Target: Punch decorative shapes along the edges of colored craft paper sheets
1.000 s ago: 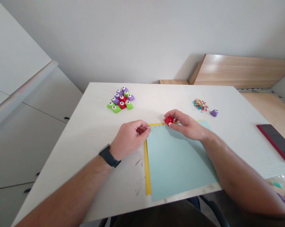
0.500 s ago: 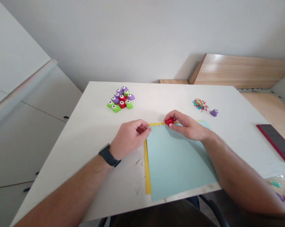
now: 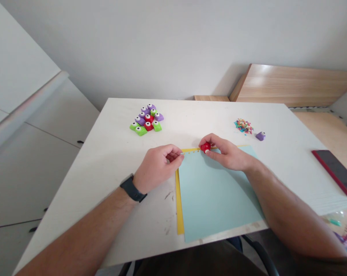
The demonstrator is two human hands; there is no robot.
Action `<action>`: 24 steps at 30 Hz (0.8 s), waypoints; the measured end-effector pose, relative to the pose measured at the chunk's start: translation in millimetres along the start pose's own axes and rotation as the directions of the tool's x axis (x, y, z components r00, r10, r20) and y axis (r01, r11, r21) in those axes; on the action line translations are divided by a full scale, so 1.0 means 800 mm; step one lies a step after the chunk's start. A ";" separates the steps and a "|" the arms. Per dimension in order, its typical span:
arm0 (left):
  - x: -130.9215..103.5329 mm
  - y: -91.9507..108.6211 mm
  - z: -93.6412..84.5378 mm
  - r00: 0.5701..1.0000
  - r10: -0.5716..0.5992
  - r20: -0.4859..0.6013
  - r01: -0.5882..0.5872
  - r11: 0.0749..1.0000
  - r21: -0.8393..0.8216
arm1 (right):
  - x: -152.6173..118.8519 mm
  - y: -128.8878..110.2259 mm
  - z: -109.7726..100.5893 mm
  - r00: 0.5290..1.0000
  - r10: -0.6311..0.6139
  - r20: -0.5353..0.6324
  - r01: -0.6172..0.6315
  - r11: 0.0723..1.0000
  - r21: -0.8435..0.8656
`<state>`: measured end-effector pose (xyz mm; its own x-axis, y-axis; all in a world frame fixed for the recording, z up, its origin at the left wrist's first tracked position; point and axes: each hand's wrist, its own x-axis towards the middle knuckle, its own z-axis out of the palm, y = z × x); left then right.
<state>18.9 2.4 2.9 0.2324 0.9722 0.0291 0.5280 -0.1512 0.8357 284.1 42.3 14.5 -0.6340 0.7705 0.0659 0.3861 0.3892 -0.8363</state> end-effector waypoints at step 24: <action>-0.002 0.002 -0.002 1.000 0.019 -0.003 -0.019 1.000 0.008 | 0.000 -0.002 0.000 1.000 -0.010 0.016 0.010 1.000 0.002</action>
<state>18.1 0.9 4.6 0.2400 0.9696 0.0469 0.5303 -0.1714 0.8303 283.3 42.0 15.9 -0.6488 0.7581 0.0657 0.3779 0.3959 -0.8370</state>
